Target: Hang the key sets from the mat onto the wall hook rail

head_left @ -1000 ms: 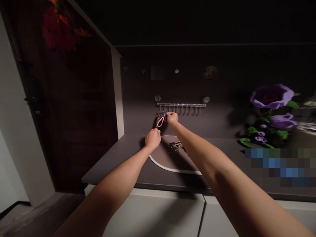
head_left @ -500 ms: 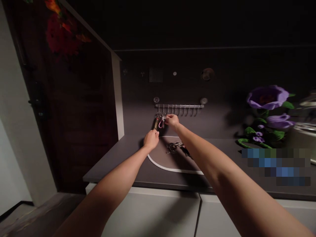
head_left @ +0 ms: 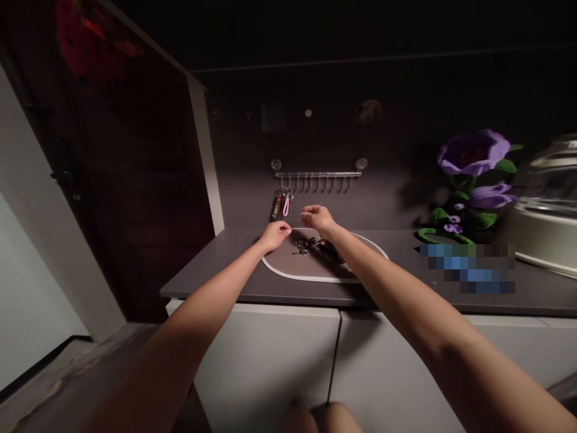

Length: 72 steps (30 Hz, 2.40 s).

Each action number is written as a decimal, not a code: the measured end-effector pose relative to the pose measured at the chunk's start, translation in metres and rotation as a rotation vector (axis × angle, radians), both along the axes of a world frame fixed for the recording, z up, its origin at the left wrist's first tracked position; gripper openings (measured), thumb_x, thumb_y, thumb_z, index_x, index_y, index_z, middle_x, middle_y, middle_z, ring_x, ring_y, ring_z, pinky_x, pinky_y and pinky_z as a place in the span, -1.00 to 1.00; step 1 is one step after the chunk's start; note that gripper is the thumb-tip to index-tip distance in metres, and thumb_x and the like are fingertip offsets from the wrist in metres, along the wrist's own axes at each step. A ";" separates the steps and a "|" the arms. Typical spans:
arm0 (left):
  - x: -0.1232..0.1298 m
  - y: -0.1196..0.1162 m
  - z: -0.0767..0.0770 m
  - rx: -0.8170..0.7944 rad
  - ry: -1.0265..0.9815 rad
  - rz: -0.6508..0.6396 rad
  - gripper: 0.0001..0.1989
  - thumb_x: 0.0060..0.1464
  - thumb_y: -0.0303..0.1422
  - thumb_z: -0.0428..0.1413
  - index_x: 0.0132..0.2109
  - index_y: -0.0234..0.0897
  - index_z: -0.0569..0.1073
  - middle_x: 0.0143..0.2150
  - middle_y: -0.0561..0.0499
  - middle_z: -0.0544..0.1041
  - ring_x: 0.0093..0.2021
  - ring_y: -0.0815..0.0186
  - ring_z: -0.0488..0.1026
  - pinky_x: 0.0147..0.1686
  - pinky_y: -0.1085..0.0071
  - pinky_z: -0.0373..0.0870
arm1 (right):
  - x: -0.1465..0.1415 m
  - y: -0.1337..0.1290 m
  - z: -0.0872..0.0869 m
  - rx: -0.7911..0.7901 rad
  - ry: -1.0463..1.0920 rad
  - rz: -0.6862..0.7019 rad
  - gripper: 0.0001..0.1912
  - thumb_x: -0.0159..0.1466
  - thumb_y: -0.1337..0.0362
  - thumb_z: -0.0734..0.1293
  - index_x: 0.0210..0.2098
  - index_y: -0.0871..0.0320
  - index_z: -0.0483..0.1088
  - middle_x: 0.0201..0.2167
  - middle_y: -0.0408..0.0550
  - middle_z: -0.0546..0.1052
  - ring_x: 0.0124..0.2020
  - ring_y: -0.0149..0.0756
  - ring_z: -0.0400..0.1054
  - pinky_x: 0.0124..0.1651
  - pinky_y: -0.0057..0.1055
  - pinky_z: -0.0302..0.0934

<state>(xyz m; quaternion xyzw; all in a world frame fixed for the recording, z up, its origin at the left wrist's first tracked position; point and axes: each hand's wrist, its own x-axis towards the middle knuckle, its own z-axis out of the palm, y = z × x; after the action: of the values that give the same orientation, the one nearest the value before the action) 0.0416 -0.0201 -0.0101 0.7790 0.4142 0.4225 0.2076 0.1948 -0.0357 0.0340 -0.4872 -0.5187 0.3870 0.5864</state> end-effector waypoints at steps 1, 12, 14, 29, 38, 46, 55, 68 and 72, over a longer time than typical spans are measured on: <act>0.002 -0.001 0.002 -0.011 0.016 -0.035 -0.85 -0.06 -0.42 0.04 -0.35 -0.39 0.47 -0.45 0.01 0.47 -0.46 0.41 0.34 -0.34 0.46 0.28 | 0.002 -0.005 -0.005 0.001 -0.016 0.003 -0.85 0.12 0.51 0.24 -0.30 0.25 0.29 -0.45 -0.08 0.44 -0.54 -0.53 0.33 -0.37 -0.52 0.28; 0.012 -0.013 -0.009 -0.014 0.240 -0.354 -0.81 -0.09 -0.40 0.10 -0.27 -0.33 0.51 -0.30 0.01 0.54 -0.28 0.37 0.41 -0.20 0.45 0.27 | 0.026 -0.026 -0.041 0.280 -0.674 -0.117 -0.75 0.13 0.47 0.23 -0.19 0.24 0.37 -0.30 0.03 0.51 -0.31 -0.39 0.38 -0.15 -0.44 0.23; 0.012 -0.014 -0.011 0.021 0.282 -0.346 -0.81 -0.09 -0.40 0.10 -0.26 -0.29 0.51 -0.28 0.02 0.53 -0.25 0.36 0.40 -0.17 0.46 0.26 | 0.029 -0.028 -0.042 0.314 -0.803 -0.116 -0.73 0.15 0.50 0.19 -0.17 0.25 0.38 -0.31 0.04 0.52 -0.27 -0.37 0.39 -0.13 -0.45 0.20; 0.015 -0.008 -0.018 0.059 0.160 -0.237 -0.85 -0.02 -0.36 0.04 -0.37 -0.34 0.46 -0.38 0.02 0.48 -0.36 0.38 0.35 -0.26 0.46 0.25 | 0.033 -0.025 -0.050 0.372 -1.153 -0.038 -0.75 0.17 0.46 0.17 -0.23 0.21 0.43 -0.23 0.09 0.49 -0.19 -0.28 0.35 -0.12 -0.48 0.10; 0.017 -0.003 -0.022 -0.292 -0.263 -0.215 -0.93 0.02 -0.43 0.01 -0.35 -0.37 0.34 -0.50 0.08 0.39 -0.51 0.50 0.31 -0.46 0.54 0.21 | 0.029 -0.032 -0.049 0.376 -1.153 -0.011 -0.78 0.18 0.41 0.19 -0.24 0.21 0.43 -0.26 0.06 0.50 -0.22 -0.28 0.35 -0.15 -0.47 0.11; 0.015 -0.002 -0.021 -0.365 -0.411 -0.211 -0.89 0.01 -0.37 0.06 -0.35 -0.35 0.34 -0.50 0.09 0.39 -0.51 0.53 0.30 -0.50 0.57 0.19 | 0.025 -0.038 -0.046 0.308 -0.909 0.027 -0.81 0.18 0.32 0.21 -0.26 0.20 0.43 -0.30 -0.04 0.52 -0.29 -0.35 0.35 -0.16 -0.47 0.14; 0.017 -0.006 -0.018 -0.441 -0.532 -0.278 -0.84 -0.05 -0.34 0.13 -0.35 -0.36 0.35 -0.52 0.10 0.38 -0.53 0.54 0.30 -0.54 0.60 0.17 | 0.021 -0.034 -0.049 0.315 -0.733 0.064 -0.78 0.16 0.23 0.22 -0.29 0.21 0.41 -0.33 -0.07 0.51 -0.33 -0.40 0.33 -0.21 -0.49 0.13; 0.018 -0.008 -0.019 -0.406 -0.562 -0.316 -0.67 -0.25 -0.22 0.24 -0.36 -0.36 0.39 -0.51 0.09 0.39 -0.52 0.53 0.29 -0.54 0.57 0.15 | 0.021 -0.034 -0.049 0.360 -0.618 0.029 -0.76 0.11 0.18 0.21 -0.42 0.23 0.41 -0.43 -0.06 0.49 -0.39 -0.37 0.31 -0.25 -0.46 0.14; 0.019 -0.007 -0.021 -0.379 -0.576 -0.312 -0.65 -0.26 -0.20 0.23 -0.37 -0.37 0.39 -0.50 0.08 0.38 -0.53 0.53 0.28 -0.54 0.56 0.15 | 0.022 -0.031 -0.049 0.355 -0.604 -0.007 -0.75 0.10 0.18 0.21 -0.44 0.22 0.42 -0.43 -0.06 0.50 -0.39 -0.36 0.32 -0.26 -0.45 0.14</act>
<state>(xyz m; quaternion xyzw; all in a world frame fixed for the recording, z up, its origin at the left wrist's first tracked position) 0.0603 -0.0271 -0.0311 0.6297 0.2859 0.5034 0.5181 0.2165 -0.0672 -0.0153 -0.4720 -0.7263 0.1270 0.4833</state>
